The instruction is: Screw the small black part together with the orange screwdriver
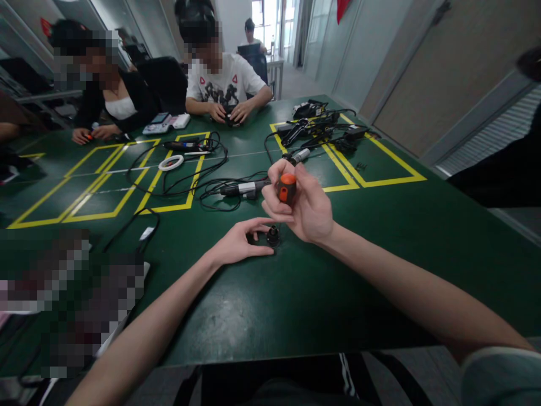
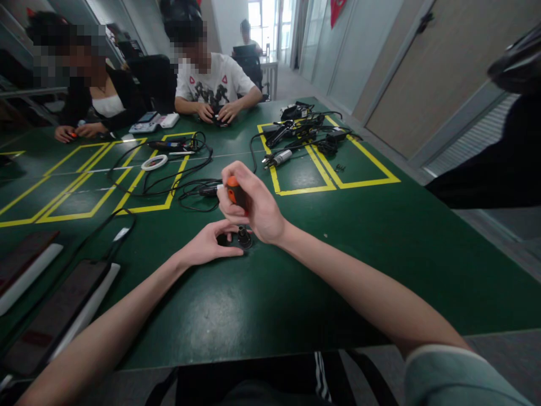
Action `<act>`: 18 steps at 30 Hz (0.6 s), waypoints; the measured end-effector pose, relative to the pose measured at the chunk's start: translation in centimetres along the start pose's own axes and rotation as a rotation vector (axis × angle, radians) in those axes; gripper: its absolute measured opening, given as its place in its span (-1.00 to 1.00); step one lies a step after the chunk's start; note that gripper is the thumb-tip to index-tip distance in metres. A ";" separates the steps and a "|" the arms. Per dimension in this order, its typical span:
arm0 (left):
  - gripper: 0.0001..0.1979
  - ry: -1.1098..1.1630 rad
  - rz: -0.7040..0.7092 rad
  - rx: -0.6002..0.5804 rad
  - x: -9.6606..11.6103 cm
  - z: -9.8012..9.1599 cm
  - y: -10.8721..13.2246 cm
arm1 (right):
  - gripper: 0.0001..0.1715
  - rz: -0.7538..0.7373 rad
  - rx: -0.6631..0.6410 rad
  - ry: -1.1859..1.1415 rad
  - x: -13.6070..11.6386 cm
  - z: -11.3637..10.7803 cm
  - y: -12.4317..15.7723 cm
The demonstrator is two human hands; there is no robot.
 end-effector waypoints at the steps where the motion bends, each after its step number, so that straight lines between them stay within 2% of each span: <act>1: -0.31 0.025 0.002 0.028 0.0 0.1 0.0 | -0.49 -0.012 0.008 0.000 0.0 0.0 0.0; 4: -0.45 0.034 0.012 0.088 -0.2 0.5 -0.1 | -0.50 -0.049 0.041 0.026 0.2 0.0 -0.2; 7: -0.58 -0.033 0.023 0.086 -0.1 0.6 -0.2 | -0.44 -0.028 0.042 0.052 0.1 0.0 -0.4; 12: -0.51 -0.107 0.033 0.068 0.2 0.3 0.0 | -0.35 0.030 -0.013 0.009 0.0 0.3 -0.1; 18: -0.56 -0.193 0.063 0.032 0.4 0.4 0.0 | -0.54 -0.062 0.020 0.001 0.1 0.3 0.1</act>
Point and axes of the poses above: each hand's wrist, its own y-axis away from the middle knuckle, its own z-axis out of the palm, x = y × z, the point moved 1 cm from there along -y, towards the middle knuckle, and after that the axes turned 1 degree about -y, right-handed, at the moved point
